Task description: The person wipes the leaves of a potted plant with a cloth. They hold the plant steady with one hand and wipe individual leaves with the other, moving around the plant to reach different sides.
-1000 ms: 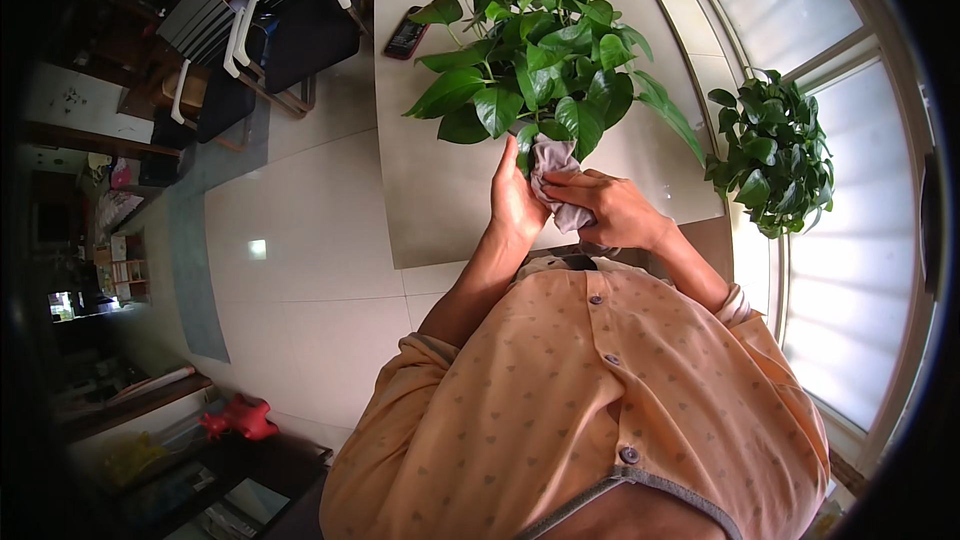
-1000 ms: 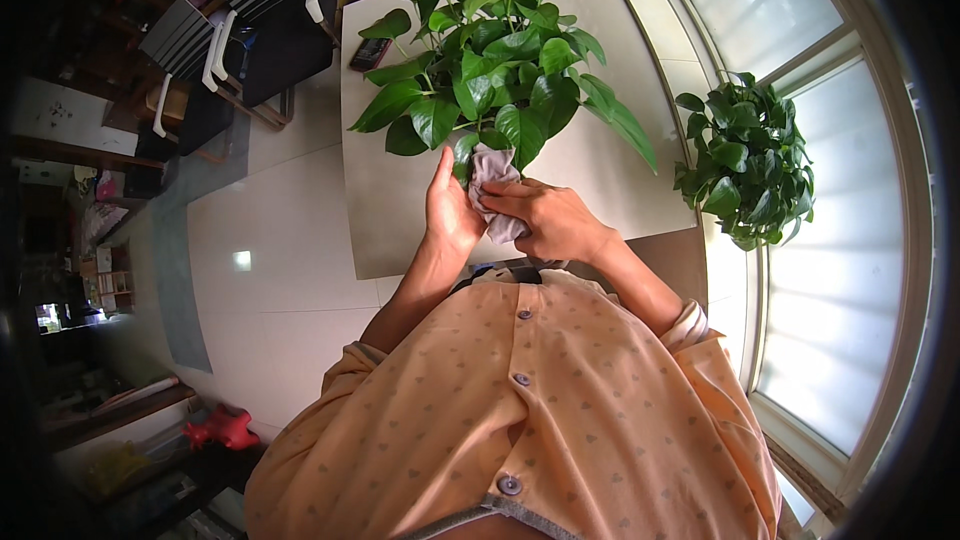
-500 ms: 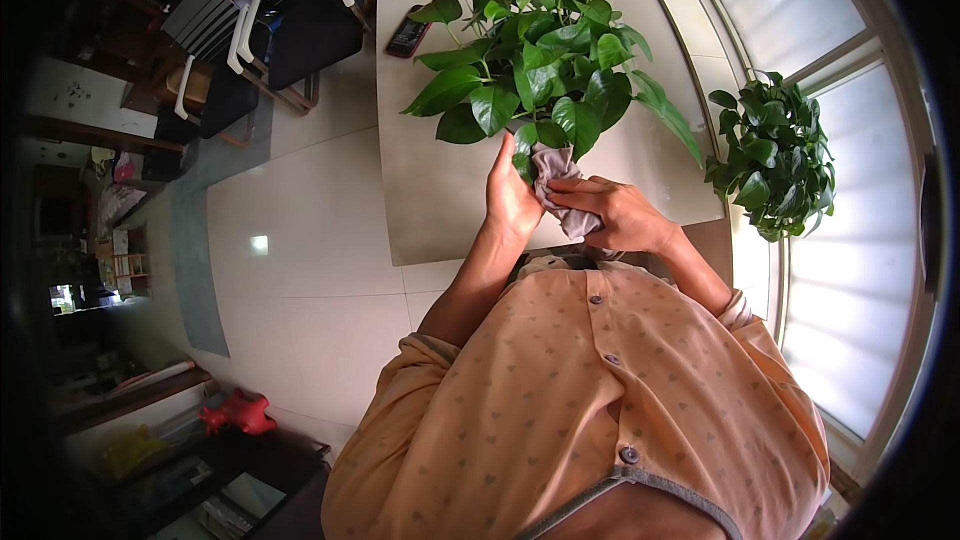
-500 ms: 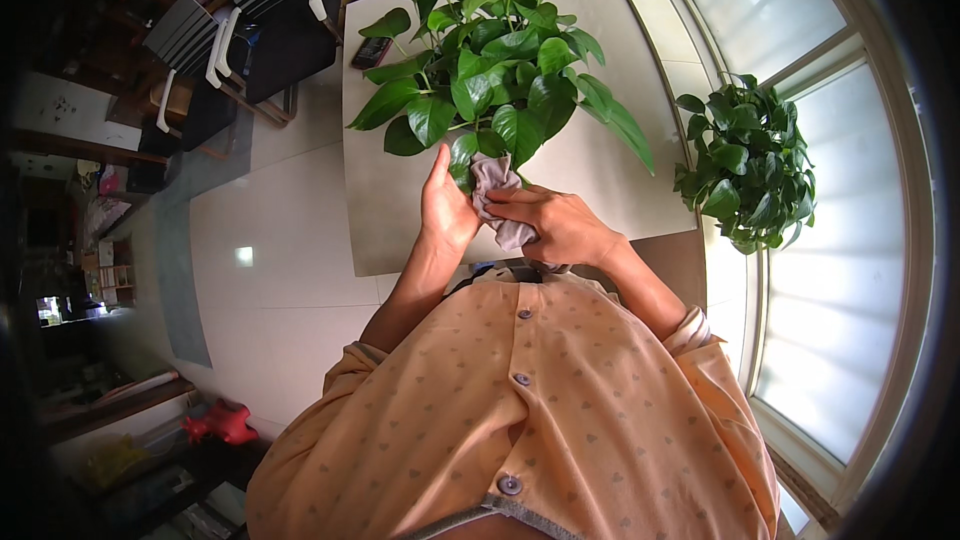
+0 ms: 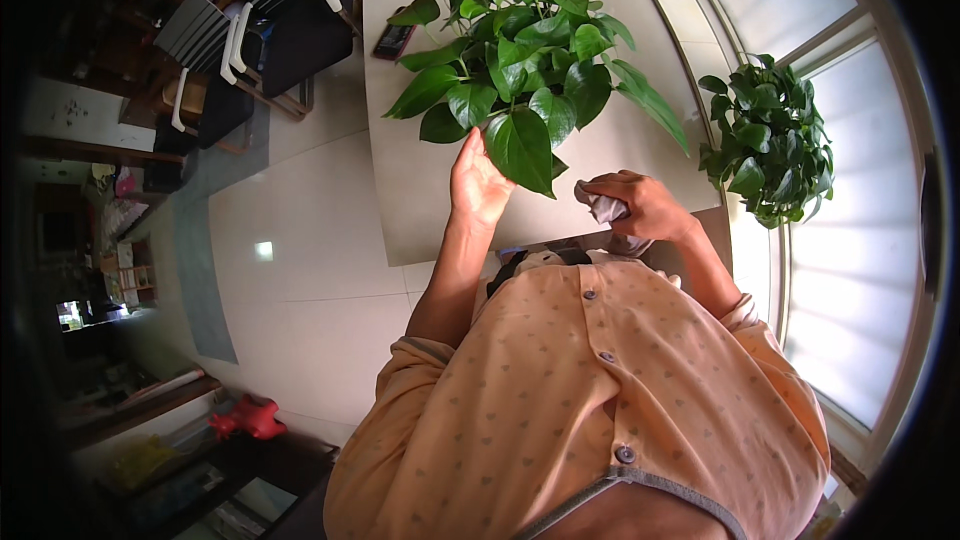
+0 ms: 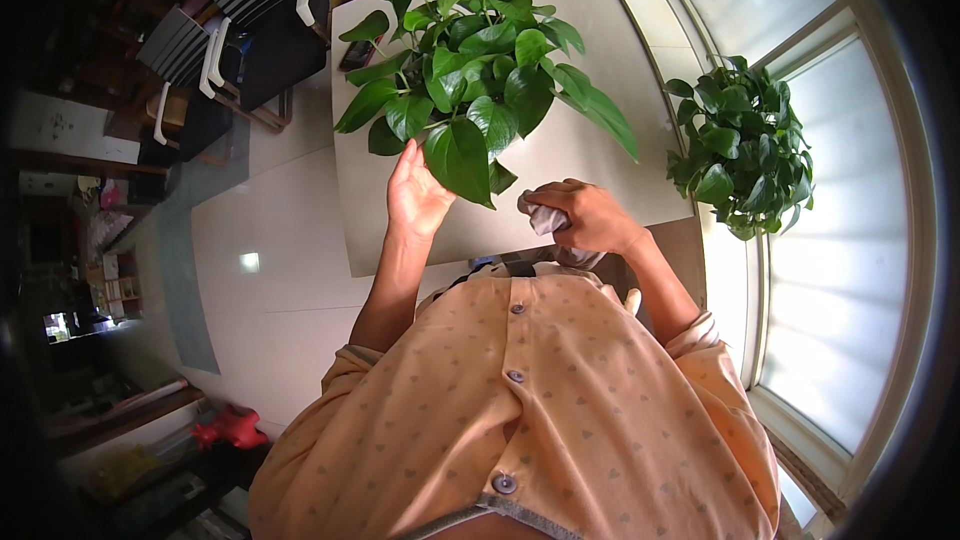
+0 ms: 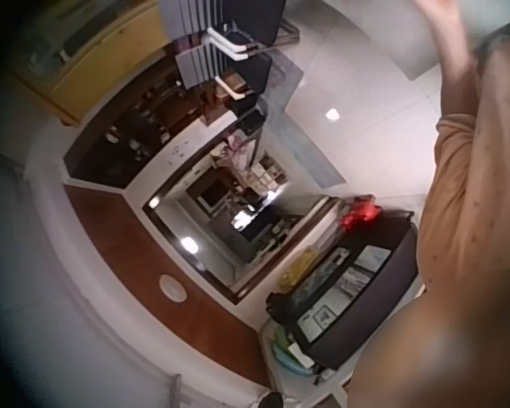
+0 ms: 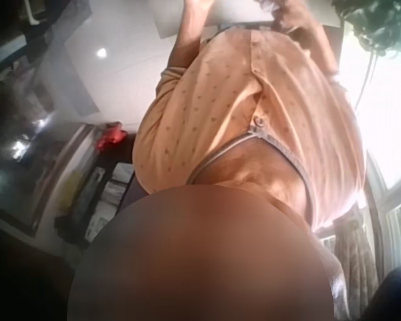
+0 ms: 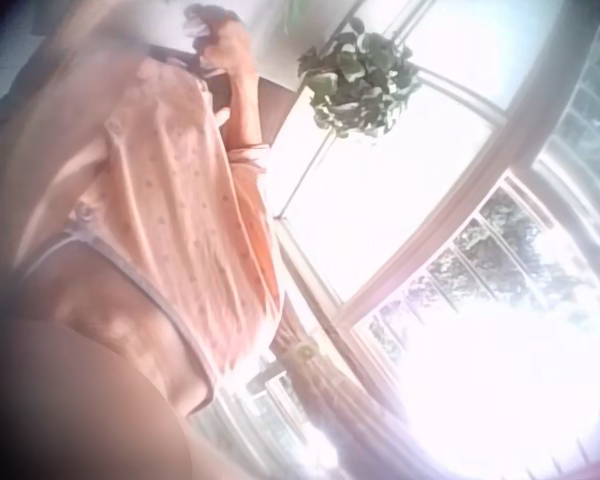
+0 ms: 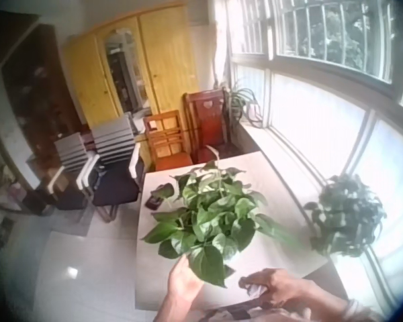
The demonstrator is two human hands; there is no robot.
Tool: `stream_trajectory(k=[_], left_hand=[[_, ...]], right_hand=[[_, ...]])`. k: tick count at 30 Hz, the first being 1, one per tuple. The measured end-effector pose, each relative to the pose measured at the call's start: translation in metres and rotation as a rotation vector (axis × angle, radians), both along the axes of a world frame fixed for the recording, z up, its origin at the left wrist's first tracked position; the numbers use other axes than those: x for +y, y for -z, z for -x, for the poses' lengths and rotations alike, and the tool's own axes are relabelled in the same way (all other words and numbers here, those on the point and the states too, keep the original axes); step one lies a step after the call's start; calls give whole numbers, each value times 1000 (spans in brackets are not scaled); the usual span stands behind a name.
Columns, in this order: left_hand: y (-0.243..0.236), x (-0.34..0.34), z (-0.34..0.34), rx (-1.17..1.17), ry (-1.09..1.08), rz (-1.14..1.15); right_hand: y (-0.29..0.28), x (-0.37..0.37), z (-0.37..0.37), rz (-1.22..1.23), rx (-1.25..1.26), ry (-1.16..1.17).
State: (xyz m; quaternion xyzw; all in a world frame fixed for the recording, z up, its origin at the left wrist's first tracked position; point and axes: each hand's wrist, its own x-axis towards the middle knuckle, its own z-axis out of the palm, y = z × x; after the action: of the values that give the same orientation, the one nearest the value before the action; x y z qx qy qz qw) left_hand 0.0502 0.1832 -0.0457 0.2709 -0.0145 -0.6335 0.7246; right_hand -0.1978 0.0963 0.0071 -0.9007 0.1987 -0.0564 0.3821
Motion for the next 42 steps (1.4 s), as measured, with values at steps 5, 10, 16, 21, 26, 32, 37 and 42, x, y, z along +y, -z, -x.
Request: stream_trajectory(k=[5, 10, 16, 21, 26, 32, 37, 42], left_hand=[[9, 2, -1, 18, -2, -21], [29, 5, -1, 22, 15, -122], [75, 9, 1, -161, -31, -276], [99, 1, 8, -197, 8, -259], [87, -19, 23, -166, 59, -104], [78, -36, 35, -266, 164, -77], [68, -37, 46, -214, 212, -114], [93, -42, 62, -215, 223, -84]], right_hand=[[2, -4, 5, 5, 67, 35], [9, -5, 7, 41, 59, 34], [12, -7, 6, 44, 75, 38], [13, -6, 0, 30, 51, -9], [15, -7, -3, 25, 45, -24], [20, -9, -8, 61, 34, -15], [25, -10, -15, 105, 56, 99], [56, 2, -21, 244, 20, 50]])
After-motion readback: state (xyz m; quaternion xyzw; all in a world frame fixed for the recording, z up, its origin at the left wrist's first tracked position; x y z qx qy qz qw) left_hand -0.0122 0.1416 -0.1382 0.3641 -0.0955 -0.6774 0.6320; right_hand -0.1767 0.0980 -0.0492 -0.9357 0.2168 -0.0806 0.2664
